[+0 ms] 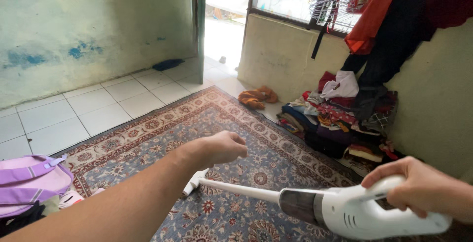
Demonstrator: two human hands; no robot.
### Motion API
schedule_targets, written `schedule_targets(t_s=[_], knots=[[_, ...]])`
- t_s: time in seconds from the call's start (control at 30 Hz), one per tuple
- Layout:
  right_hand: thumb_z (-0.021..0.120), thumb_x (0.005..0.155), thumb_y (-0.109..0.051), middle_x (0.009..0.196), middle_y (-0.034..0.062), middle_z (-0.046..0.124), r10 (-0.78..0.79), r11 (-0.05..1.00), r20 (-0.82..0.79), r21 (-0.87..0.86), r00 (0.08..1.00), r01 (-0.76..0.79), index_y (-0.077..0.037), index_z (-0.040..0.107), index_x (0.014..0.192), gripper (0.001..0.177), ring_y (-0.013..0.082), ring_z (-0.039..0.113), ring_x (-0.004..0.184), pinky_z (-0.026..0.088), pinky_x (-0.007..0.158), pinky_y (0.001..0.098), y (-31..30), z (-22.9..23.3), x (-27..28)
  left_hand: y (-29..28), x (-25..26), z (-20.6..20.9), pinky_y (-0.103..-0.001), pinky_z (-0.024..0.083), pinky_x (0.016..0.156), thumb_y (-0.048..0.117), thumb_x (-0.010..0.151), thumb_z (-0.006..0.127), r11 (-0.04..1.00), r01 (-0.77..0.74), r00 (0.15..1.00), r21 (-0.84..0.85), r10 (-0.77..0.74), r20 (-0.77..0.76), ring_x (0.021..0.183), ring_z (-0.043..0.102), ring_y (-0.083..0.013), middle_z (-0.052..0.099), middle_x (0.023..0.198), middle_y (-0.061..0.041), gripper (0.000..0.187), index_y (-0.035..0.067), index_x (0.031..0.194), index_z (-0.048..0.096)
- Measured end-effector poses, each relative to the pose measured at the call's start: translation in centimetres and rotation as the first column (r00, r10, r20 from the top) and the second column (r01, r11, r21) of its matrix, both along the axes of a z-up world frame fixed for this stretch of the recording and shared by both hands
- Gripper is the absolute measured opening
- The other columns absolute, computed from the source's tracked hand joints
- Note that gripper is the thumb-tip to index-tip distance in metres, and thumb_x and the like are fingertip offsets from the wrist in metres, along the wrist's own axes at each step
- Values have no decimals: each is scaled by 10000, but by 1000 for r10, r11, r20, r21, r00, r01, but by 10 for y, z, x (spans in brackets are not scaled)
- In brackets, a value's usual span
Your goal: The person uses a handheld vacuum cleaner to clean a patterned rug in a room. They move the vacuum back and forth across the rug's surface, covering different areas of the floor.
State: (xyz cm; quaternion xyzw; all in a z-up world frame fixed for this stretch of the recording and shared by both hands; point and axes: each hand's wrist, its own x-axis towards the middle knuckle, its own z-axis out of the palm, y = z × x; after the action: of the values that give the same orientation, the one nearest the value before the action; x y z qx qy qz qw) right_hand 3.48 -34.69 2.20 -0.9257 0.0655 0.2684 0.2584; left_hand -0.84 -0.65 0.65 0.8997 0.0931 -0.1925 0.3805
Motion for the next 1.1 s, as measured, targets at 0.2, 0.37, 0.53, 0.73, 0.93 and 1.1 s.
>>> schedule_targets(t_s=[0.2, 0.37, 0.53, 0.73, 0.93, 1.1], knots=[[513, 535, 114, 605, 119, 675, -90, 984, -73, 146, 993, 99, -25, 666, 990, 500, 132, 439, 341, 368, 361, 245, 21, -31, -17, 23, -4, -9, -418, 360, 977, 246, 745, 557, 1000, -7, 1000, 26, 6, 22, 1142, 489, -255, 504, 1223, -102, 504, 136, 1232, 488], [543, 553, 68, 632, 113, 646, -35, 988, 7, 148, 999, 33, -48, 668, 984, 463, 123, 479, 372, 392, 391, 235, 94, -41, -33, 59, -7, -13, -390, 405, 910, 252, 722, 556, 996, -82, 996, 24, 82, 23, 1076, 508, -232, 541, 1169, -97, 498, 145, 1206, 518], [546, 500, 67, 599, 165, 638, -55, 974, 71, 224, 996, 37, -49, 687, 944, 480, 168, 427, 361, 339, 389, 289, 165, -30, -30, 108, -22, -5, -367, 468, 729, 253, 708, 572, 989, -147, 989, 6, 147, 26, 873, 560, -214, 592, 1000, -94, 460, 124, 1150, 555], [519, 530, 42, 639, 122, 699, -100, 972, 103, 223, 990, 75, -73, 715, 936, 465, 149, 442, 389, 366, 416, 287, 232, -33, -23, 163, -35, 0, -322, 439, 575, 251, 727, 552, 980, -195, 981, 22, 195, 10, 721, 552, -160, 604, 891, -71, 454, 143, 1168, 543], [578, 561, -6, 602, 115, 665, -126, 965, 157, 249, 980, 85, -78, 744, 923, 404, 148, 505, 414, 419, 457, 286, 297, -55, -28, 206, -33, 13, -327, 407, 587, 246, 738, 538, 983, -175, 984, 50, 174, 28, 713, 516, -167, 587, 888, -86, 420, 129, 1141, 566], [573, 559, -16, 587, 122, 661, -159, 970, 158, 211, 975, 124, -115, 743, 936, 425, 164, 556, 432, 460, 512, 290, 345, -65, -31, 240, -40, 20, -329, 418, 684, 238, 734, 563, 979, -205, 978, 7, 204, 45, 828, 529, -157, 591, 944, -67, 426, 128, 1145, 549]])
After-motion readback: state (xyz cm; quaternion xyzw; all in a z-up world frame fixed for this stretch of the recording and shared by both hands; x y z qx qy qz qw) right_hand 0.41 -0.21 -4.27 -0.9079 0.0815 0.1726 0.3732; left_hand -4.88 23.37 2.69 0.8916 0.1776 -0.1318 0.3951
